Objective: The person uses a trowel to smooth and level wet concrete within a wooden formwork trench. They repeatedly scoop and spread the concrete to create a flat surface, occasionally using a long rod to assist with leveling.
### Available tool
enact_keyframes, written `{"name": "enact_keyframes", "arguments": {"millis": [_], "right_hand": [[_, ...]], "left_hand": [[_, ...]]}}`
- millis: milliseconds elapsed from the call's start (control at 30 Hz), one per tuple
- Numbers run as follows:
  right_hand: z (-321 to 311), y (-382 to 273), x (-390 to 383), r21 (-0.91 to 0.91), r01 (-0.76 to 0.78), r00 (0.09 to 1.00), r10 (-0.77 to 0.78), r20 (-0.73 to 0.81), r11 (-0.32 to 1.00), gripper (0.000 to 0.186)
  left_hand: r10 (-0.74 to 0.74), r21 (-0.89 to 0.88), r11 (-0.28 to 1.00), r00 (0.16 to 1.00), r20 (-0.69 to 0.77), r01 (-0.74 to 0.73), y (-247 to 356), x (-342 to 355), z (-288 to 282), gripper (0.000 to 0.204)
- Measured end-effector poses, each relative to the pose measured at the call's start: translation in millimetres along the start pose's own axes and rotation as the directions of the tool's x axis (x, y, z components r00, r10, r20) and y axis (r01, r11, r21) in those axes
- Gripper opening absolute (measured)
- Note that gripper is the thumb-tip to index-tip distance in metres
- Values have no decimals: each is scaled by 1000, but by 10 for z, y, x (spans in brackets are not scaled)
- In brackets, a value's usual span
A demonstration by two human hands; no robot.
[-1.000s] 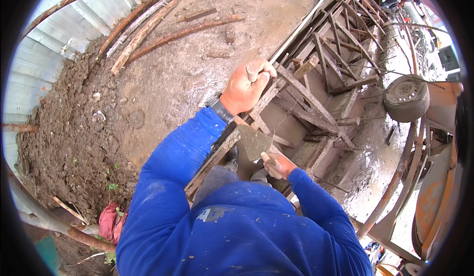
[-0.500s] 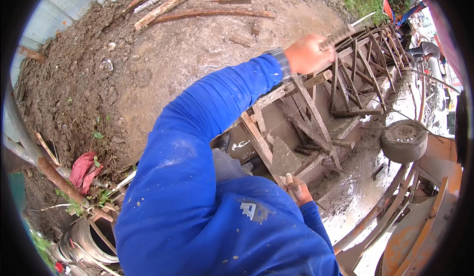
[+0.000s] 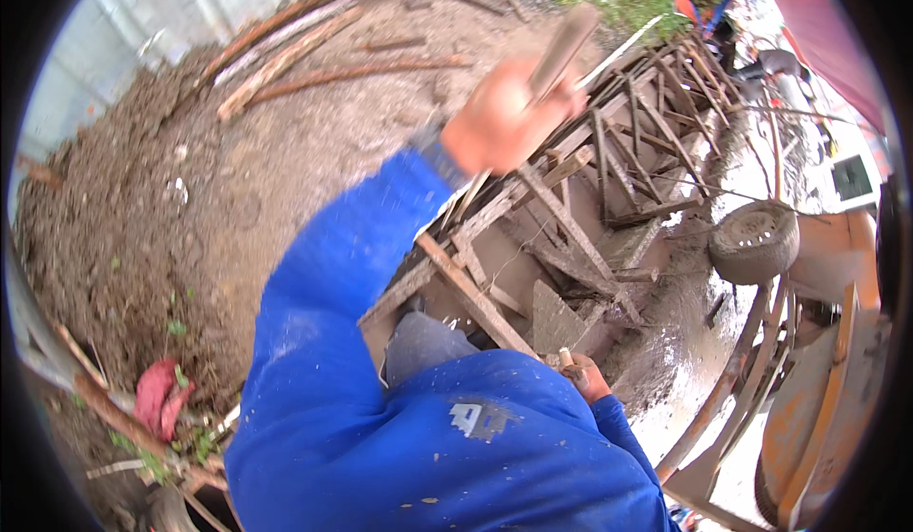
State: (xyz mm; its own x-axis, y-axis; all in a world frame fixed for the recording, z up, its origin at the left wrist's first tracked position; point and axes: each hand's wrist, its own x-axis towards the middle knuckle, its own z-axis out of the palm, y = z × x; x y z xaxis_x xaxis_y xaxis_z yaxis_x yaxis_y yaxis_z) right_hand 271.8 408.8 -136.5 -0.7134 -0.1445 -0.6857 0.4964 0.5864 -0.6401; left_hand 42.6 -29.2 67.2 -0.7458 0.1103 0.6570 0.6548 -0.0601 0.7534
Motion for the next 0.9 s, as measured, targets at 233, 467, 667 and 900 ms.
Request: {"name": "enact_keyframes", "arguments": {"millis": [233,467,667,900], "right_hand": [[238,199,438,-50,32,999,-34,-42,998,30],[382,-192,590,-281,63,998,-60,21,957,29],[443,-413,578,-289,70,997,-71,6,955,30],[354,-165,600,-453,84,996,-73,42,888,40]], "left_hand": [[-162,70,985,986,30,159,-715,-989,-189,11],[-197,-78,977,980,35,199,-552,-1169,-353,13],[-145,-88,985,989,35,147,-454,-1189,-360,24],[-103,-44,994,995,8,103,-430,-1432,-192,11]]}}
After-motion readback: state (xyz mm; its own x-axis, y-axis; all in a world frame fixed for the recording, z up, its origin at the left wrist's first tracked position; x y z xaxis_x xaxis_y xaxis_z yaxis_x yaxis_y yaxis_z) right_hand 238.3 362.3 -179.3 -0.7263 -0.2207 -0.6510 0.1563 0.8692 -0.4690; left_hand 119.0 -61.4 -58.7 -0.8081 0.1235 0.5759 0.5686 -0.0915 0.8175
